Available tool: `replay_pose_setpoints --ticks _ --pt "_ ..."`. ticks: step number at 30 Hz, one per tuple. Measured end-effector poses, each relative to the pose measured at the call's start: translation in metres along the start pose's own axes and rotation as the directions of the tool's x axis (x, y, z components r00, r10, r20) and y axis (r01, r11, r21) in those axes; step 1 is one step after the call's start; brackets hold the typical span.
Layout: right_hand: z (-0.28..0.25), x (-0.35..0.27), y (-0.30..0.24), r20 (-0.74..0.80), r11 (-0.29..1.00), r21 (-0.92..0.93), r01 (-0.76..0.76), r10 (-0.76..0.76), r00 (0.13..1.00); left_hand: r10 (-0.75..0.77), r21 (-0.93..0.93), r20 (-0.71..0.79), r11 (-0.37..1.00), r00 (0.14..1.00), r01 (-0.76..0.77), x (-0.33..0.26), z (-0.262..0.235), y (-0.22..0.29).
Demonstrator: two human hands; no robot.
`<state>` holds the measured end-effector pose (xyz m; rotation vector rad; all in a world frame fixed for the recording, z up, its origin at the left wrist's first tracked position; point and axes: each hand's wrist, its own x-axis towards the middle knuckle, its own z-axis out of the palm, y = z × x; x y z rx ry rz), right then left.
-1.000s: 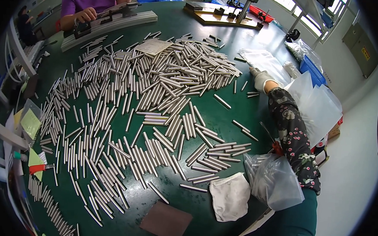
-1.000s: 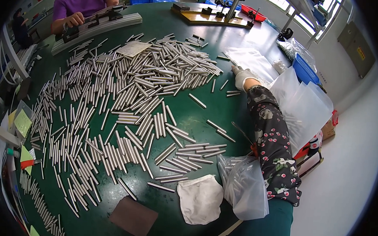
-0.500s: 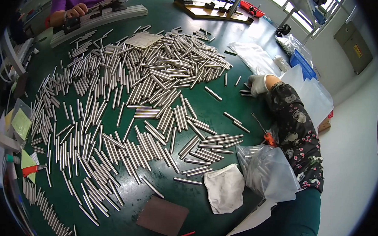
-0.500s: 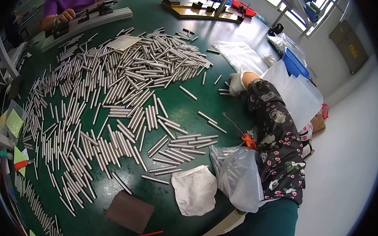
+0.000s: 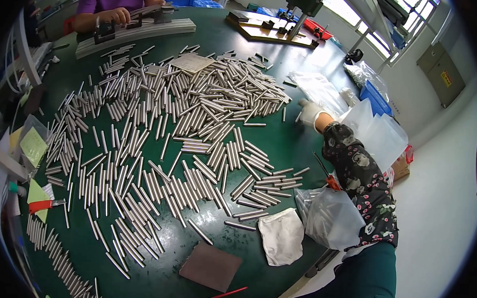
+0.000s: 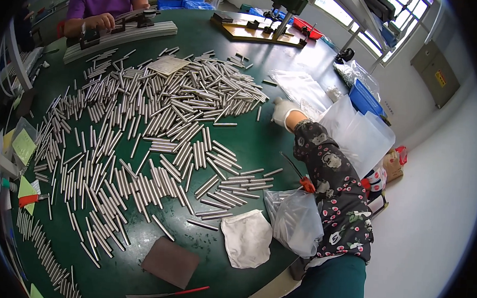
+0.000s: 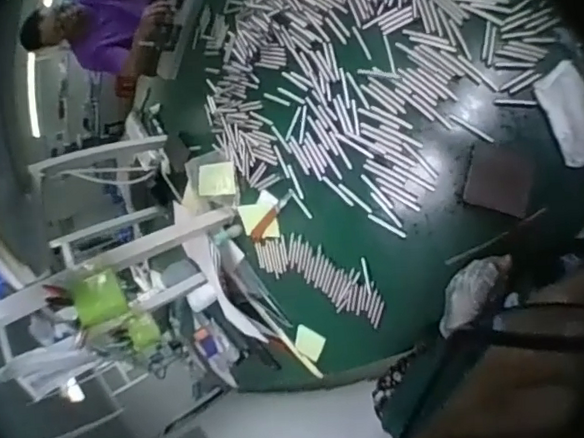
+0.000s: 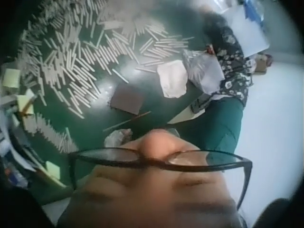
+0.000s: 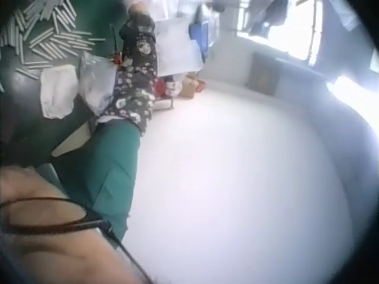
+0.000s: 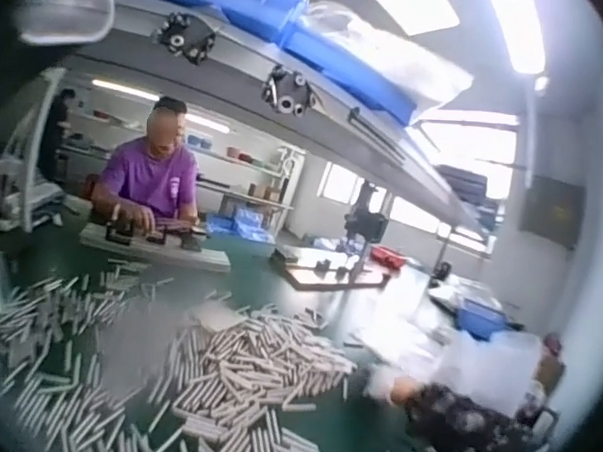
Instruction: Cleaning, filing, and bagging small metal rods at a manufacturing workbench.
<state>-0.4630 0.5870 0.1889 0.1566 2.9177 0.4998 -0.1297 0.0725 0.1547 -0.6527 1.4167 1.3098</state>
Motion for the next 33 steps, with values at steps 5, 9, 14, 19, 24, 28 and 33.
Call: replay_pose_setpoints --ticks 5,9,14,19,24,28,33 --pt "-0.07 -0.081 -0.046 0.048 0.258 0.966 -0.004 -0.165 0.985 0.124 -0.141 -0.01 0.982 0.992 -0.124 -0.007 -0.001 0.006" --pt "-0.152 -0.163 -0.045 -0.16 0.43 0.871 0.237 -0.208 0.965 0.724 0.258 0.019 0.662 0.689 -0.703 -0.009 0.0 0.017" --pt "-0.167 -0.293 -0.03 -0.252 0.606 0.679 0.414 -0.338 0.907 0.965 0.48 0.191 0.065 0.177 -0.875 -0.025 0.002 0.024" --pt "-0.141 -0.37 -0.041 -0.19 0.792 0.491 0.362 -0.309 0.932 0.943 0.524 0.19 0.14 0.275 -0.841 -0.025 0.002 0.021" --pt "-0.129 -0.364 -0.069 -0.187 0.929 0.295 0.222 -0.172 0.967 0.947 0.427 0.093 0.24 0.306 -0.872 -0.014 -0.001 0.008" --pt "-0.144 -0.362 -0.073 0.007 0.941 0.322 0.107 -0.116 0.993 0.922 0.175 0.091 0.358 0.377 -0.917 -0.006 -0.008 -0.003" --pt "-0.141 -0.372 -0.055 -0.021 0.942 0.319 0.105 -0.103 0.994 0.922 0.097 0.076 0.373 0.381 -0.923 -0.005 -0.006 -0.003"
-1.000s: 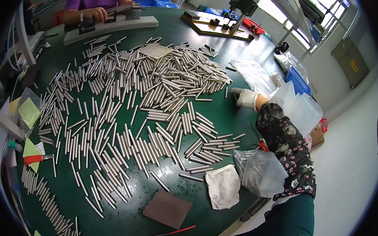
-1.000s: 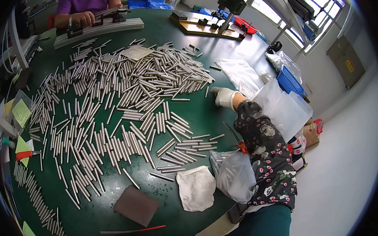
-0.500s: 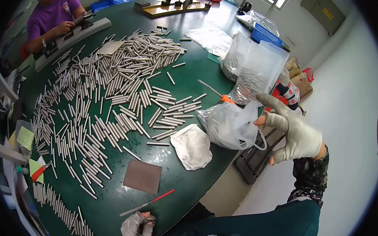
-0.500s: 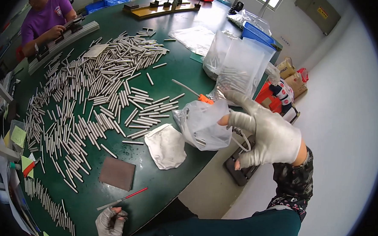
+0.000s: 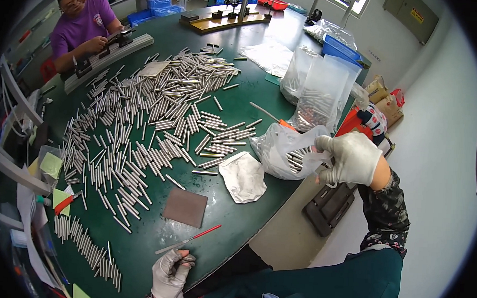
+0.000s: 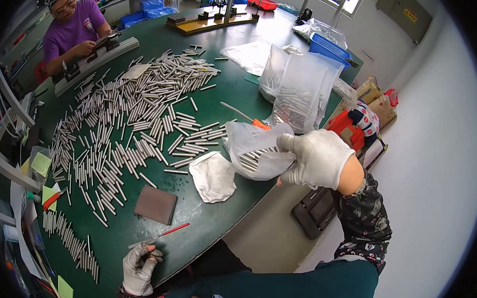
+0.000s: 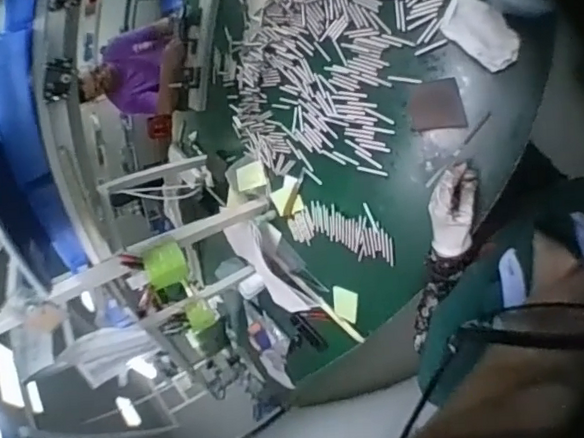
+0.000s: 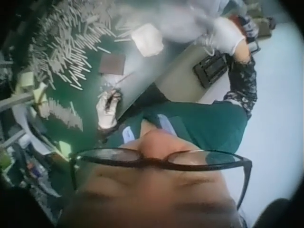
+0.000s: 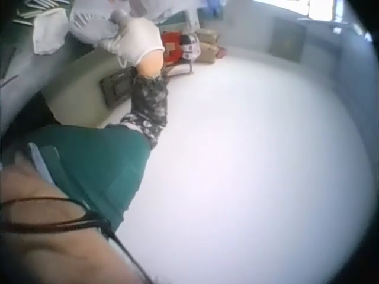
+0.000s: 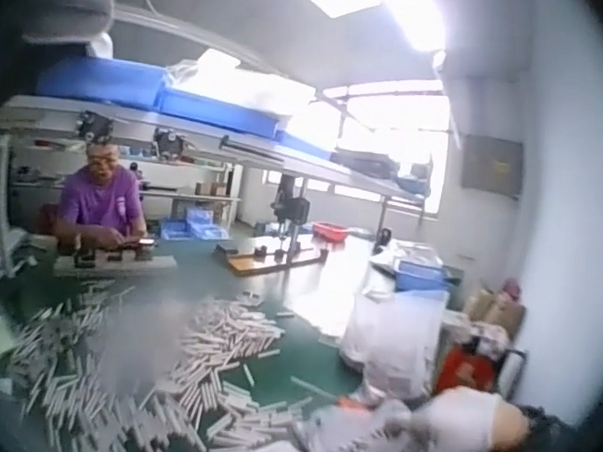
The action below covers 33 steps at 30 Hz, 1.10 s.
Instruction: Cleaning, filing, and bagging small metal rods at a manufacturing workbench.
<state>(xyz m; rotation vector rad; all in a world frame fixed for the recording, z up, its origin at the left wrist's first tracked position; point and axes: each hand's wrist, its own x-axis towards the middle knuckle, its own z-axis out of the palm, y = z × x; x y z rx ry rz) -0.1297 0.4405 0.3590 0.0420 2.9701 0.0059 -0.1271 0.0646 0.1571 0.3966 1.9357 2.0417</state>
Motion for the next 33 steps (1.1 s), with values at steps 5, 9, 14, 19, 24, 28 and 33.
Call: replay_pose_setpoints --ticks 5,9,14,19,24,28,33 --pt "0.034 0.004 0.004 -0.12 0.995 0.069 0.071 -0.062 0.991 -0.014 -0.02 0.0 1.0 1.0 0.014 0.007 0.006 0.008" --pt "0.063 0.012 0.009 -0.327 0.972 0.223 0.074 0.003 0.945 0.047 0.009 -0.039 0.999 0.998 -0.046 0.008 0.007 0.009" --pt "0.096 0.016 -0.002 -0.481 0.452 0.852 0.266 0.472 0.739 -0.043 0.096 -0.034 0.994 0.998 0.046 0.015 0.013 0.015" --pt "0.09 0.038 0.003 -0.526 0.338 0.849 0.407 0.626 0.576 -0.037 0.057 -0.044 0.998 0.998 0.039 0.013 0.011 0.009" --pt "0.078 0.037 -0.004 -0.544 0.357 0.836 0.417 0.644 0.538 -0.019 0.07 -0.042 0.997 0.999 0.022 0.013 0.014 0.014" --pt "0.071 0.033 -0.003 -0.552 0.401 0.832 0.383 0.669 0.498 0.005 0.117 -0.026 0.993 1.0 -0.002 0.015 0.014 0.017" --pt "0.053 0.029 -0.006 -0.594 0.445 0.803 0.396 0.645 0.481 -0.024 0.079 -0.032 0.997 0.999 0.026 0.014 0.013 0.014"
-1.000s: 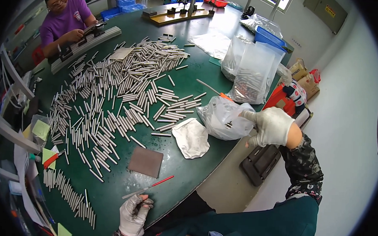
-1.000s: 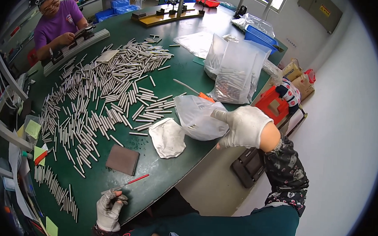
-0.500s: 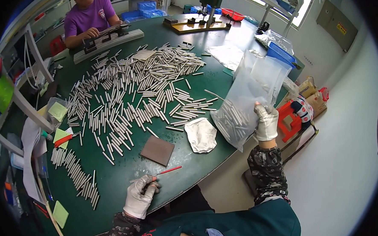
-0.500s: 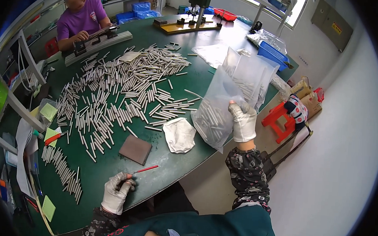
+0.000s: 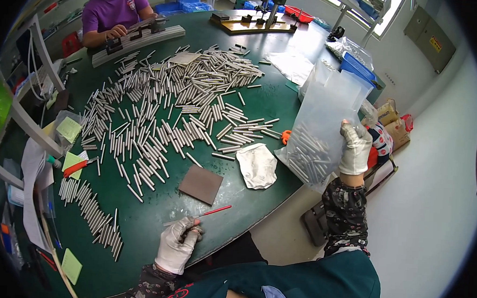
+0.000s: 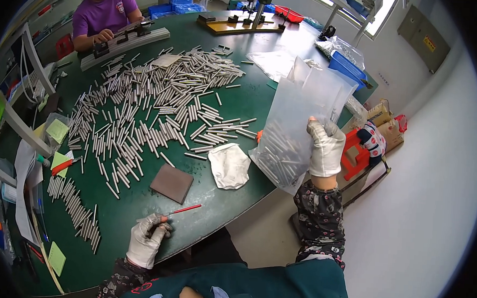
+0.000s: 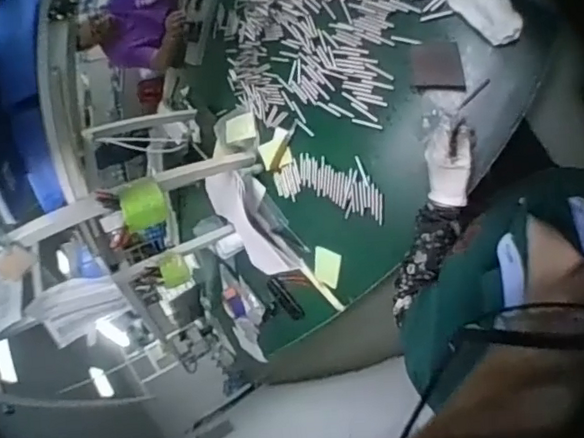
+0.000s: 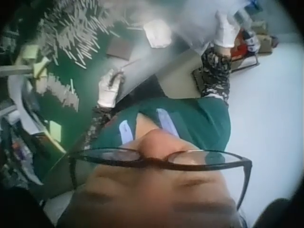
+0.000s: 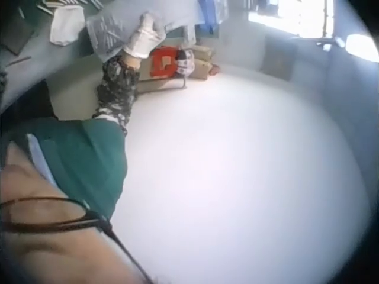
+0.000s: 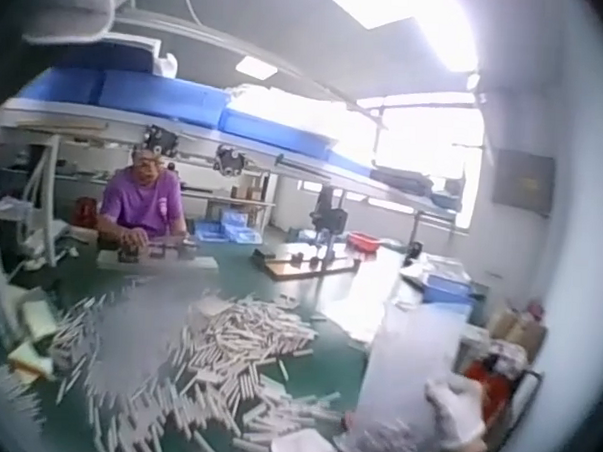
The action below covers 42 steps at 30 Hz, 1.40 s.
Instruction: Cleaning, filing, and bagging small metal rods at a manufacturing workbench.
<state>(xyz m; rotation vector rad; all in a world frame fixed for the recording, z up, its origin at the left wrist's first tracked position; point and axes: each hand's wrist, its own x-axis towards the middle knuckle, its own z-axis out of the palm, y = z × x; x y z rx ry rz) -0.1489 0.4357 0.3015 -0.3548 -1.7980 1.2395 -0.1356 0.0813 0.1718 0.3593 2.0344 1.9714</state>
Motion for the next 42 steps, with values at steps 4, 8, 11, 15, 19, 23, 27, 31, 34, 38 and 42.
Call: replay_pose_setpoints --ticks 4,8,11,15,19,23,27,31,34,38,42 --pt "0.003 0.018 -0.007 -0.048 1.0 0.026 0.002 0.0 0.999 -0.032 0.043 0.0 0.999 0.999 0.032 -0.001 -0.003 -0.002" --pt "-0.001 0.08 0.011 0.038 0.987 0.1 0.127 -0.131 0.991 -0.032 0.03 0.007 0.999 0.999 0.032 0.0 -0.002 -0.004" --pt "0.023 0.126 0.017 0.017 0.992 -0.023 0.127 -0.126 0.992 0.007 0.051 0.031 0.999 0.999 -0.009 -0.002 -0.004 -0.001" --pt "0.06 0.19 0.041 -0.117 0.879 -0.468 0.09 -0.162 0.98 0.119 0.047 0.019 0.992 0.993 -0.119 -0.002 -0.004 -0.008" --pt "0.085 0.206 0.082 0.029 0.861 -0.508 -0.016 0.036 0.999 0.194 0.204 0.074 0.957 0.978 -0.205 0.0 -0.007 -0.005" --pt "0.092 0.205 0.156 0.083 0.749 -0.642 -0.164 0.281 0.956 0.193 0.335 0.111 0.916 0.975 -0.22 0.002 -0.002 0.019" --pt "0.095 0.207 0.162 0.104 0.763 -0.642 -0.075 0.184 0.977 0.247 0.45 0.085 0.855 0.965 -0.258 0.006 0.001 0.028" --pt "0.102 0.194 0.139 0.153 0.86 -0.479 -0.174 0.277 0.949 0.244 0.497 0.055 0.834 0.968 -0.238 0.0 0.0 0.026" --pt "0.101 0.2 0.128 0.129 0.914 -0.33 -0.236 0.291 0.948 0.155 0.492 0.016 0.859 0.988 -0.142 -0.003 0.004 0.028" --pt "0.083 0.235 0.131 0.057 0.988 -0.034 -0.153 0.155 0.986 0.243 0.569 0.102 0.781 0.965 -0.257 0.006 0.011 0.019" --pt "0.066 0.183 0.057 0.235 0.971 -0.146 0.189 -0.151 0.96 0.129 0.434 0.087 0.887 0.988 -0.154 -0.002 0.0 -0.006"
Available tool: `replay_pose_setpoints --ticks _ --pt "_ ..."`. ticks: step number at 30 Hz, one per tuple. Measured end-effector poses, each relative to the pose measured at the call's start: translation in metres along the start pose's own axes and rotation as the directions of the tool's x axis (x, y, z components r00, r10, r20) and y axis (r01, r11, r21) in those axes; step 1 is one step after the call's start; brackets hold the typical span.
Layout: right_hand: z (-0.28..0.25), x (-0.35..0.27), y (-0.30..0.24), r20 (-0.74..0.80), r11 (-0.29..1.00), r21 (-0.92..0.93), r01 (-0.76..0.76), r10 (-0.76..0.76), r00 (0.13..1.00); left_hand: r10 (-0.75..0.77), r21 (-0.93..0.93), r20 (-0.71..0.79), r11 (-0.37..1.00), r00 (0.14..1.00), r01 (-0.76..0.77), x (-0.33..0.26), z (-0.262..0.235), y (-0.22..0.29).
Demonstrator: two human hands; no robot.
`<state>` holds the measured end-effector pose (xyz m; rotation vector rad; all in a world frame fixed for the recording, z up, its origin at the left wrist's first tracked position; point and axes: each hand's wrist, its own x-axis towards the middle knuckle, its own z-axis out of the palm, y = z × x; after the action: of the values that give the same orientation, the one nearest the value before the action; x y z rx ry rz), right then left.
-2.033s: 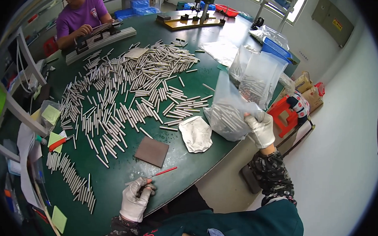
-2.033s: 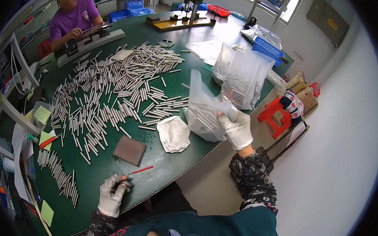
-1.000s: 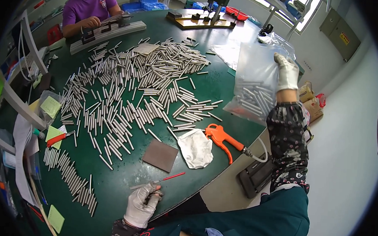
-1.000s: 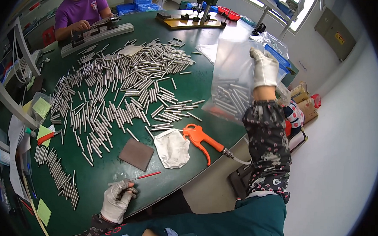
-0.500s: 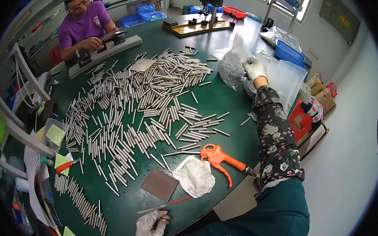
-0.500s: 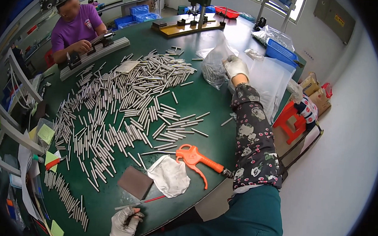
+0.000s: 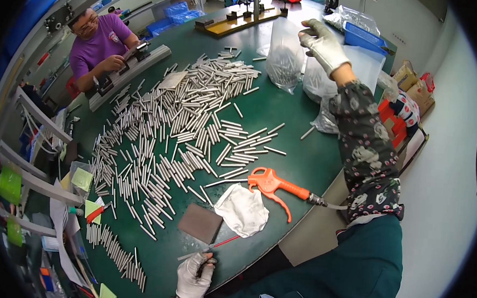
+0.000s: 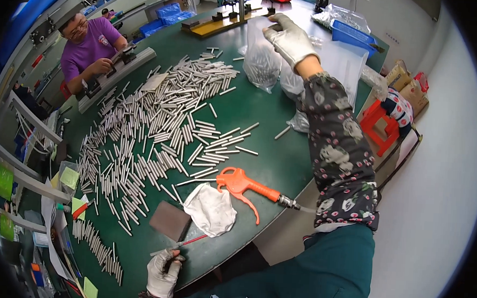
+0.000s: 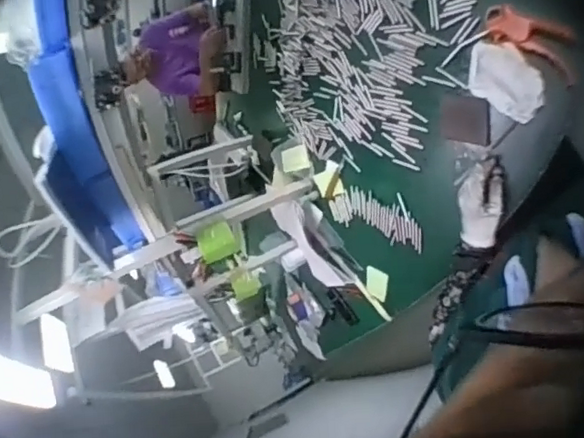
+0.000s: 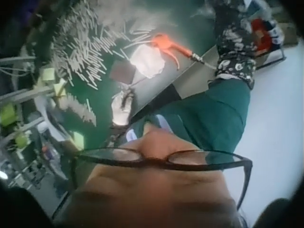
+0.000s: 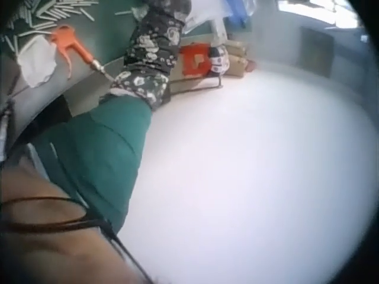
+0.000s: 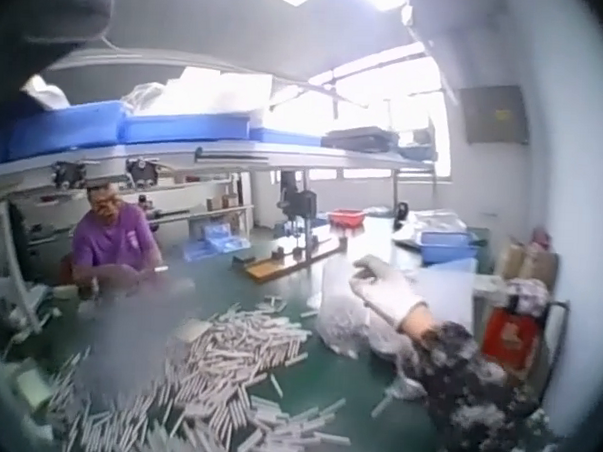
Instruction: Cleaning, filing, and bagging small metal rods at a manufacturing workbench.
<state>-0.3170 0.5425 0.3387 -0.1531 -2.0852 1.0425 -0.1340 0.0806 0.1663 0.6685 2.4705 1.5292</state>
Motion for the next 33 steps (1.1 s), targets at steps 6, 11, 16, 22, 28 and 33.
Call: replay_pose_setpoints --ticks 6,11,16,22,28,33 --pt "-0.019 -0.167 -0.04 0.684 0.792 -0.494 0.359 0.099 0.723 -0.103 -0.074 -0.08 0.993 0.992 0.097 0.0 0.002 0.001" --pt "0.0 -0.178 0.03 0.543 0.513 -0.721 0.467 0.0 0.839 -0.116 -0.129 -0.091 0.986 0.989 0.104 -0.001 0.005 0.003" --pt "0.02 -0.15 0.045 0.63 0.43 -0.76 0.487 0.307 0.713 -0.114 -0.097 -0.113 0.99 0.987 0.103 0.005 0.006 0.016" --pt "0.087 -0.166 -0.052 0.768 0.756 -0.45 0.475 0.057 0.638 -0.056 -0.109 -0.101 0.993 0.993 0.044 0.001 0.005 0.01" --pt "0.158 -0.196 -0.092 0.778 0.756 -0.248 0.606 -0.217 0.59 0.013 -0.115 -0.103 0.993 0.995 -0.025 0.003 0.004 -0.001" --pt "0.135 -0.208 -0.113 0.737 0.827 -0.214 0.521 -0.213 0.641 0.115 -0.147 -0.221 0.978 0.968 -0.149 0.002 0.007 -0.006"
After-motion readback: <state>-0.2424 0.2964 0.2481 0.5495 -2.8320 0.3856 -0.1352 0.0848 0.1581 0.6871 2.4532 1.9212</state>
